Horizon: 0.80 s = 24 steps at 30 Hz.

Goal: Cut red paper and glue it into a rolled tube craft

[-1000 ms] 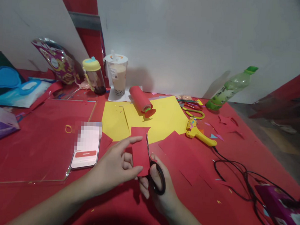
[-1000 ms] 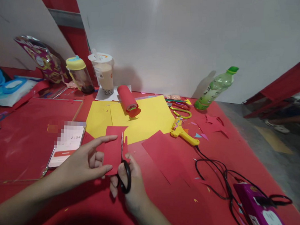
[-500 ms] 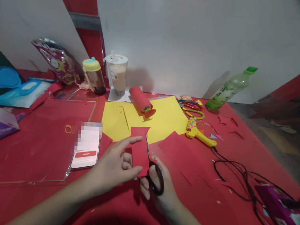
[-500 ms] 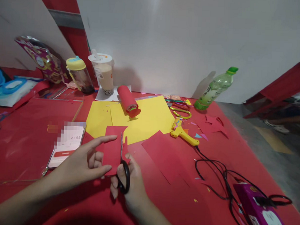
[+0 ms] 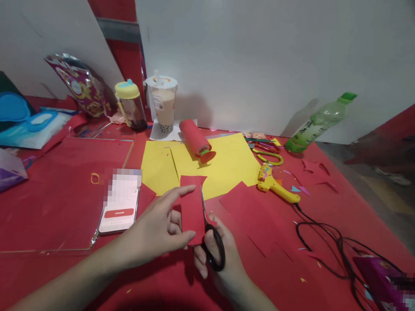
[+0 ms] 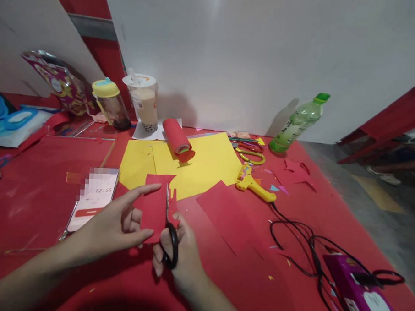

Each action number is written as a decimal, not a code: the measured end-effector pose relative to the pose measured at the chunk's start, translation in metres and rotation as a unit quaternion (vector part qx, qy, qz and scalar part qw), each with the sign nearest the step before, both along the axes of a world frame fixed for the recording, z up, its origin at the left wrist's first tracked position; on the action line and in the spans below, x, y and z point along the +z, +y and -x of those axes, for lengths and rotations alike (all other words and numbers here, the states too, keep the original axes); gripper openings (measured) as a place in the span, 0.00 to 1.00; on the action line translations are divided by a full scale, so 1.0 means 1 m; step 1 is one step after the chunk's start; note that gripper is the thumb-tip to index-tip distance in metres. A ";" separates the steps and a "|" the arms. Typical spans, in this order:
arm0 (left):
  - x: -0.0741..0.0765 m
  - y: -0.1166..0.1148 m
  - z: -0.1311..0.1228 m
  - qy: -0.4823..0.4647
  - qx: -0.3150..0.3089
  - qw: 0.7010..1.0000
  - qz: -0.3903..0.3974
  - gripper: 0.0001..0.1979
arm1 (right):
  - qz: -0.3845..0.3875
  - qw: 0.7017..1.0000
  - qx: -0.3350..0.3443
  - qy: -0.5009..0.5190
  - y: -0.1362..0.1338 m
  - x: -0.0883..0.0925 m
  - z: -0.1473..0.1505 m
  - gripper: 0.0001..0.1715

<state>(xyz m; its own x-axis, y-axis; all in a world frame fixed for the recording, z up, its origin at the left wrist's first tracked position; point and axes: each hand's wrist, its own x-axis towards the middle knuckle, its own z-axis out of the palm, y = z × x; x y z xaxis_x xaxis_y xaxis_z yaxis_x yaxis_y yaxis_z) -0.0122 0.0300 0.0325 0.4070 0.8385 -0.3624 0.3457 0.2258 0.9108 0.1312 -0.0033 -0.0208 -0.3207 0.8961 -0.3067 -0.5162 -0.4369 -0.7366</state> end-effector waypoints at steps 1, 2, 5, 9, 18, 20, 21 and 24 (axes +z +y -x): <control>0.000 0.000 0.001 -0.003 -0.004 1.000 0.001 0.35 | -0.004 1.000 0.002 0.002 0.000 0.000 0.000 0.27; 0.000 0.001 0.001 -0.003 -0.007 1.000 0.003 0.35 | -0.009 1.000 0.004 0.004 -0.001 0.000 0.000 0.26; 0.000 0.001 0.001 -0.001 -0.014 1.000 0.003 0.35 | -0.037 0.999 0.007 0.013 -0.001 0.001 -0.001 0.23; -0.002 0.000 0.002 -0.003 -0.021 1.000 -0.006 0.35 | -0.072 0.997 0.011 0.019 0.001 -0.001 -0.002 0.21; -0.004 -0.005 0.003 -0.021 -0.037 0.999 0.009 0.35 | -0.077 0.997 0.000 0.016 0.002 0.000 -0.003 0.18; -0.001 -0.005 0.002 -0.012 -0.042 0.999 0.003 0.35 | -0.076 0.997 -0.005 0.020 0.002 0.001 -0.004 0.17; 0.000 -0.005 0.001 -0.008 -0.046 0.999 0.002 0.35 | -0.073 0.997 -0.010 0.020 0.002 0.001 -0.005 0.17; 0.002 -0.006 -0.001 -0.004 -0.051 0.999 0.005 0.35 | -0.073 0.997 -0.039 -0.006 0.003 0.001 -0.007 0.19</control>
<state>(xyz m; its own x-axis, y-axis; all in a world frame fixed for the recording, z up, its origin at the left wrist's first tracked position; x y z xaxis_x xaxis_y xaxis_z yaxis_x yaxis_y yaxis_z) -0.0112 0.0242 0.0349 0.4938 0.7888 -0.3660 0.3599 0.1978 0.9118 0.1380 -0.0004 -0.0194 -0.2463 0.9533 -0.1750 -0.5351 -0.2843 -0.7955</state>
